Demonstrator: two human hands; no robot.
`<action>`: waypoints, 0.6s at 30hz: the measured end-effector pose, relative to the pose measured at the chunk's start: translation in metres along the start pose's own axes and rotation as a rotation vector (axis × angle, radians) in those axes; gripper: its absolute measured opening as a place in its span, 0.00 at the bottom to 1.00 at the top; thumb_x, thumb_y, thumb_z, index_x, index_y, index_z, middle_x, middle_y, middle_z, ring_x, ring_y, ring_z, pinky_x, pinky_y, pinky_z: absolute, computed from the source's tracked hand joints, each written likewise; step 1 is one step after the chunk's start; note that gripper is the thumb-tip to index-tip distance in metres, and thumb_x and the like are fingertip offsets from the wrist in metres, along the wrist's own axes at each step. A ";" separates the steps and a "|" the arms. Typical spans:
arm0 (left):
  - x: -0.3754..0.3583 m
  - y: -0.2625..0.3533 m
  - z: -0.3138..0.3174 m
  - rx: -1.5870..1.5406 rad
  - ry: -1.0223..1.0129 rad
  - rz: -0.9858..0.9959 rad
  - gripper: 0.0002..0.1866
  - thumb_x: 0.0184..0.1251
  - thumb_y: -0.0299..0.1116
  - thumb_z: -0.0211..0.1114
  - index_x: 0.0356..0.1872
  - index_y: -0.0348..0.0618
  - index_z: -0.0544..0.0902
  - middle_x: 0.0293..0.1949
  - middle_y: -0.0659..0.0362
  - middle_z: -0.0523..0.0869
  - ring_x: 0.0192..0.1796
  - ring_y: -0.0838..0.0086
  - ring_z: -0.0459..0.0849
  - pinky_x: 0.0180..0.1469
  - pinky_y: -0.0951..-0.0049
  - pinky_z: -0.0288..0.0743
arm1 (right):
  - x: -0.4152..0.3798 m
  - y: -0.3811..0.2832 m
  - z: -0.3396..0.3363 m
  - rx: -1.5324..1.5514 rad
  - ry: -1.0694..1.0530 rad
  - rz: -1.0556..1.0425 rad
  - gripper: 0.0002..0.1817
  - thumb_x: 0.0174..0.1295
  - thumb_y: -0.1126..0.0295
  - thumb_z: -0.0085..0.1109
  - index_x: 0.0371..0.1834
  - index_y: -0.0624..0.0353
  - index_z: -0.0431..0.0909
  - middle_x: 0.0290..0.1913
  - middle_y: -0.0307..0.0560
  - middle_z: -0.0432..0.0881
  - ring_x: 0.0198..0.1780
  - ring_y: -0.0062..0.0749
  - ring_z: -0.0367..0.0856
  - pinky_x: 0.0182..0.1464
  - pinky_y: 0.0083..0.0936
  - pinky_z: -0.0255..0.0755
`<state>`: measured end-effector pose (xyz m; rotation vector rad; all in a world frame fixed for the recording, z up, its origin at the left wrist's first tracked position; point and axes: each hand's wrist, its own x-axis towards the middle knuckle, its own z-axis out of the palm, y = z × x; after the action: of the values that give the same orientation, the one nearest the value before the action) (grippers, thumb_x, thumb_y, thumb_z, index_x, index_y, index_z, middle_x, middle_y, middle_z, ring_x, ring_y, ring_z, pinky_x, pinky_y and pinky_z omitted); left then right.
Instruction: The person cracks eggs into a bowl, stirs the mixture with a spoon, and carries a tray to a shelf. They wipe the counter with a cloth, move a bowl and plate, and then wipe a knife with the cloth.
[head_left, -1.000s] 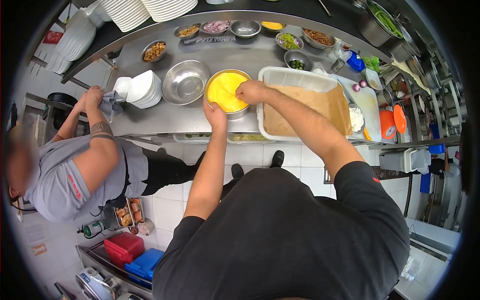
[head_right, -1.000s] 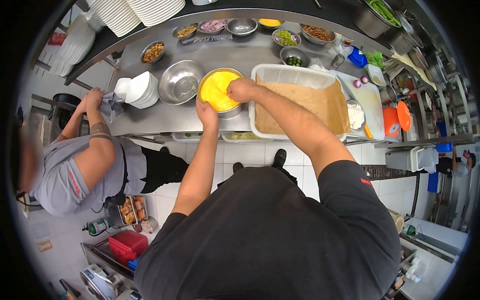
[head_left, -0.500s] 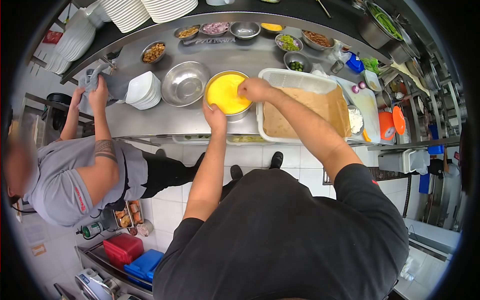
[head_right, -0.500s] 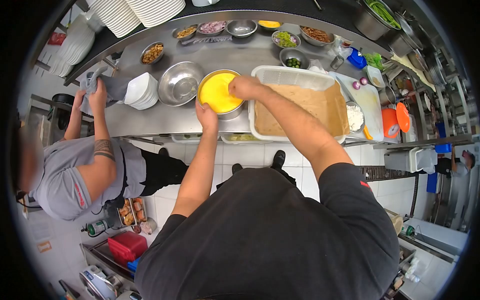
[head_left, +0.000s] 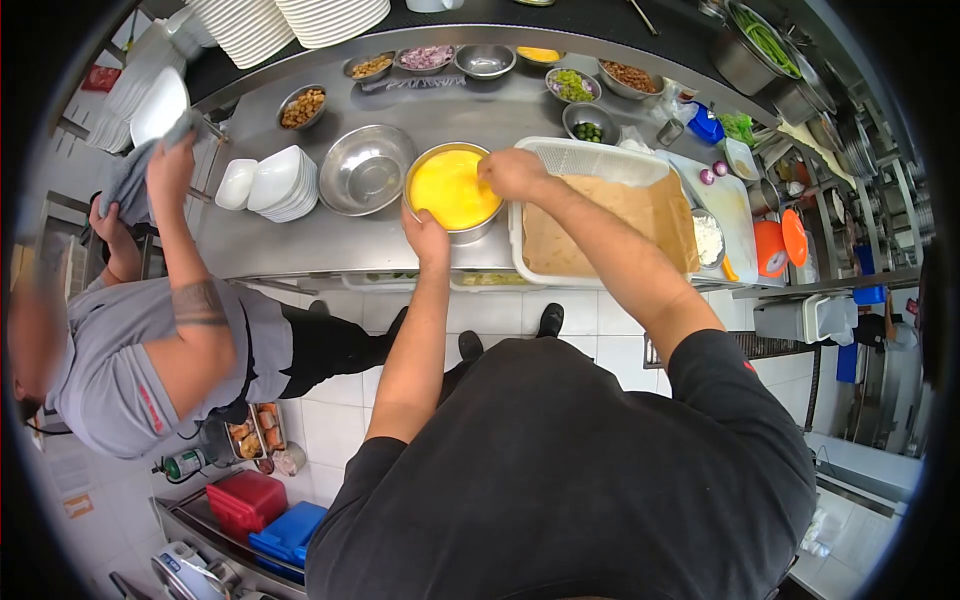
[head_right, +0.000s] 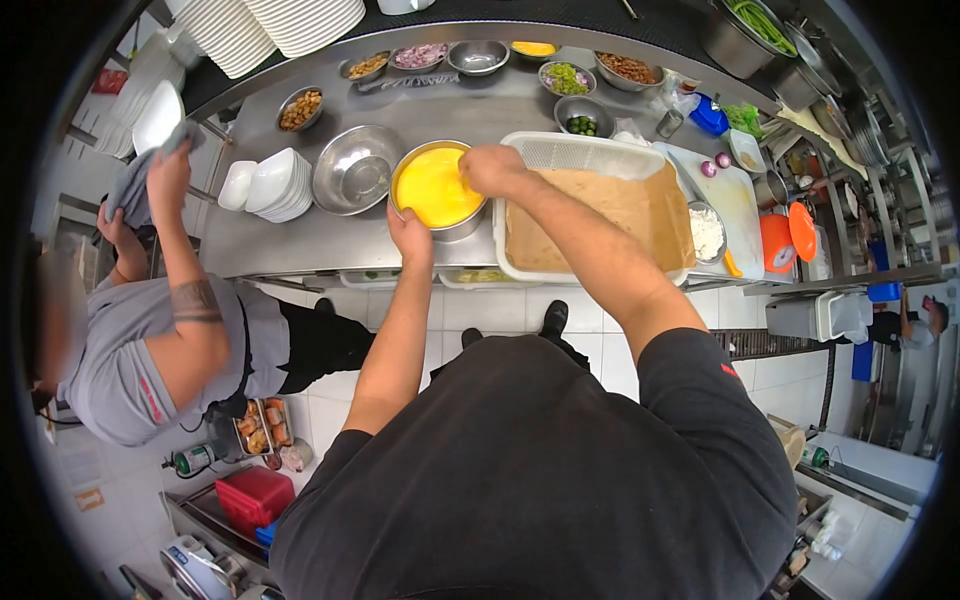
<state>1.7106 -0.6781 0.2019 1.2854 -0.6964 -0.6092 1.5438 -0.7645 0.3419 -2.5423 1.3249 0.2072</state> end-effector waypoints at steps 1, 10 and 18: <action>0.001 -0.004 0.000 -0.004 0.009 -0.006 0.26 0.72 0.21 0.46 0.70 0.32 0.75 0.67 0.42 0.80 0.69 0.50 0.78 0.74 0.58 0.68 | 0.003 -0.001 0.000 -0.063 0.001 0.042 0.14 0.64 0.65 0.61 0.50 0.45 0.91 0.48 0.46 0.91 0.52 0.47 0.89 0.54 0.44 0.81; -0.002 -0.003 -0.004 0.039 0.000 0.002 0.26 0.72 0.21 0.46 0.70 0.31 0.75 0.68 0.42 0.79 0.70 0.51 0.78 0.73 0.59 0.69 | 0.003 0.001 0.013 0.085 0.082 0.009 0.13 0.69 0.61 0.57 0.48 0.47 0.90 0.47 0.48 0.91 0.52 0.48 0.88 0.54 0.45 0.80; 0.001 0.000 -0.004 0.051 -0.028 0.036 0.27 0.72 0.22 0.45 0.71 0.32 0.73 0.65 0.45 0.81 0.66 0.57 0.81 0.70 0.62 0.72 | 0.007 0.001 0.035 0.049 0.113 -0.049 0.13 0.70 0.61 0.55 0.46 0.47 0.90 0.45 0.48 0.91 0.51 0.50 0.88 0.53 0.46 0.81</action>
<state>1.7144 -0.6762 0.2011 1.3109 -0.7611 -0.5844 1.5469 -0.7598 0.3072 -2.5759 1.2882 0.0210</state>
